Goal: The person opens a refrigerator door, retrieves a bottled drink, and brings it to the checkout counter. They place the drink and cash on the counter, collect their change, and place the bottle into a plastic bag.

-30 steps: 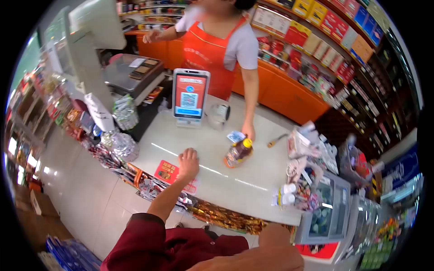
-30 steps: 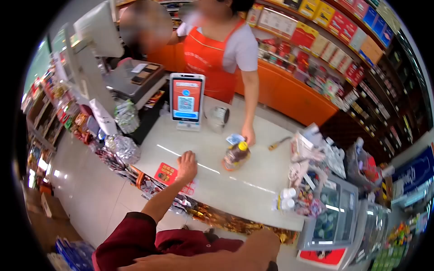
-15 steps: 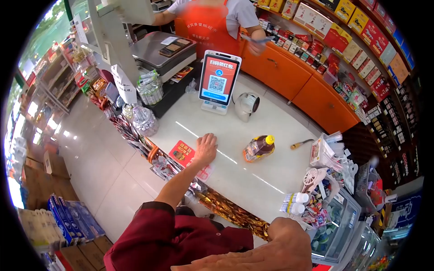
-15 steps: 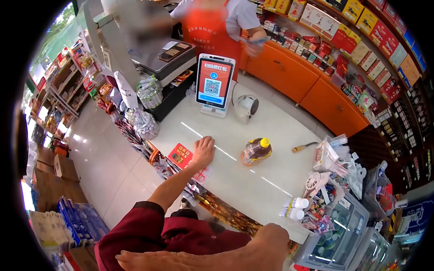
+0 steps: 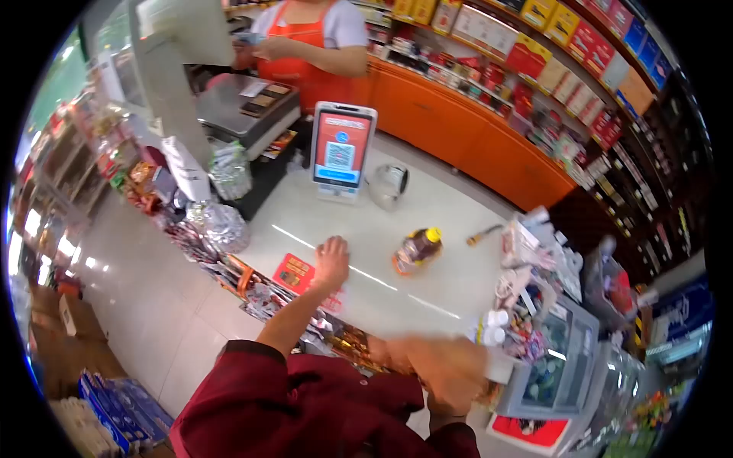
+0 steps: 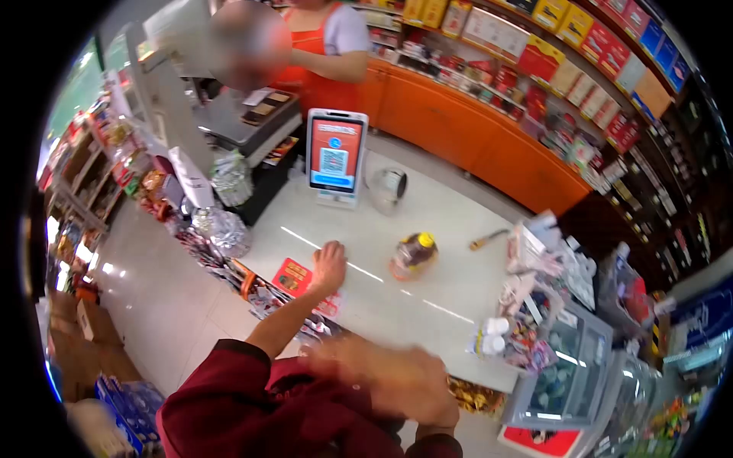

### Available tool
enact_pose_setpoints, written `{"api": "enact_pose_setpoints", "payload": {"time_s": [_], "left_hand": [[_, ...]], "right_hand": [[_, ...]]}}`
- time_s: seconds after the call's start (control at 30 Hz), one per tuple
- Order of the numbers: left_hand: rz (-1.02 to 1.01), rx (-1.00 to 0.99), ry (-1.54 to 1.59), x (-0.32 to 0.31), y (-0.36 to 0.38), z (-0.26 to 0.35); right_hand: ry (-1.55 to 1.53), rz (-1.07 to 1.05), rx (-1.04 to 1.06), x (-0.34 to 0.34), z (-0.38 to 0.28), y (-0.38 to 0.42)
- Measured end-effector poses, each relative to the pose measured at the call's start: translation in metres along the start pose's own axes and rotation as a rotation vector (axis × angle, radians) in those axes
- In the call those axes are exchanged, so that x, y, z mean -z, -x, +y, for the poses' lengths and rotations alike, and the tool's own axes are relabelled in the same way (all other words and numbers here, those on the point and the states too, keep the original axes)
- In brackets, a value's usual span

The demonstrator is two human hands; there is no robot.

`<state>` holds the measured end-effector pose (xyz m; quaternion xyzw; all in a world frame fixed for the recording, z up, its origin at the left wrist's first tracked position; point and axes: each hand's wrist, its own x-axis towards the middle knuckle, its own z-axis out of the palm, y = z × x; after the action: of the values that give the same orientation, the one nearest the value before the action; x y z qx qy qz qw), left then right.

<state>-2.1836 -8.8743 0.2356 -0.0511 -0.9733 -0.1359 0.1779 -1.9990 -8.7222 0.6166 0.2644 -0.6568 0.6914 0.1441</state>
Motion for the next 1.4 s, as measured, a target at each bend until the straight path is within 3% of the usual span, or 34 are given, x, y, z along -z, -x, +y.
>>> {"api": "enact_pose_setpoints", "payload": {"time_s": [0.17, 0.23, 0.27, 0.4, 0.43, 0.53, 0.6, 0.67, 0.93, 1.13, 1.4], "left_hand": [[0.02, 0.017, 0.051, -0.001, 0.004, 0.007], [0.011, 0.006, 0.066, 0.004, 0.001, 0.006], [0.01, 0.01, 0.063, 0.005, 0.003, 0.007], [-0.005, -0.003, 0.067, 0.004, 0.003, 0.005], [-0.002, -0.004, 0.056, 0.002, 0.004, 0.005], [-0.004, -0.003, -0.01, -0.005, 0.004, 0.004], [-0.003, 0.009, -0.076, -0.009, 0.005, -0.003], [0.02, 0.015, -0.048, -0.001, 0.002, 0.0], [0.041, 0.008, 0.077, 0.011, 0.003, 0.005], [-0.029, 0.041, 0.09, 0.0, 0.007, 0.001], [-0.056, 0.021, 0.111, 0.006, 0.005, 0.006]], "right_hand": [[0.26, 0.234, -0.42, 0.057, 0.214, 0.084], [0.533, 0.295, -0.632, 0.08, 0.257, 0.107], [0.541, 0.309, -0.642, 0.092, 0.275, 0.119], [1.111, 0.438, -0.517, 0.132, 0.345, 0.145], [1.323, 0.445, -0.454, 0.136, 0.347, 0.145], [1.469, 0.353, -0.302, 0.135, 0.35, 0.144], [1.512, 0.308, -0.355, 0.134, 0.357, 0.144], [1.463, 0.301, -0.201, 0.142, 0.37, 0.15], [1.504, 0.308, -0.272, 0.139, 0.362, 0.148], [1.543, 0.317, -0.169, 0.154, 0.392, 0.166], [1.57, 0.309, -0.201, 0.145, 0.367, 0.151]]}}
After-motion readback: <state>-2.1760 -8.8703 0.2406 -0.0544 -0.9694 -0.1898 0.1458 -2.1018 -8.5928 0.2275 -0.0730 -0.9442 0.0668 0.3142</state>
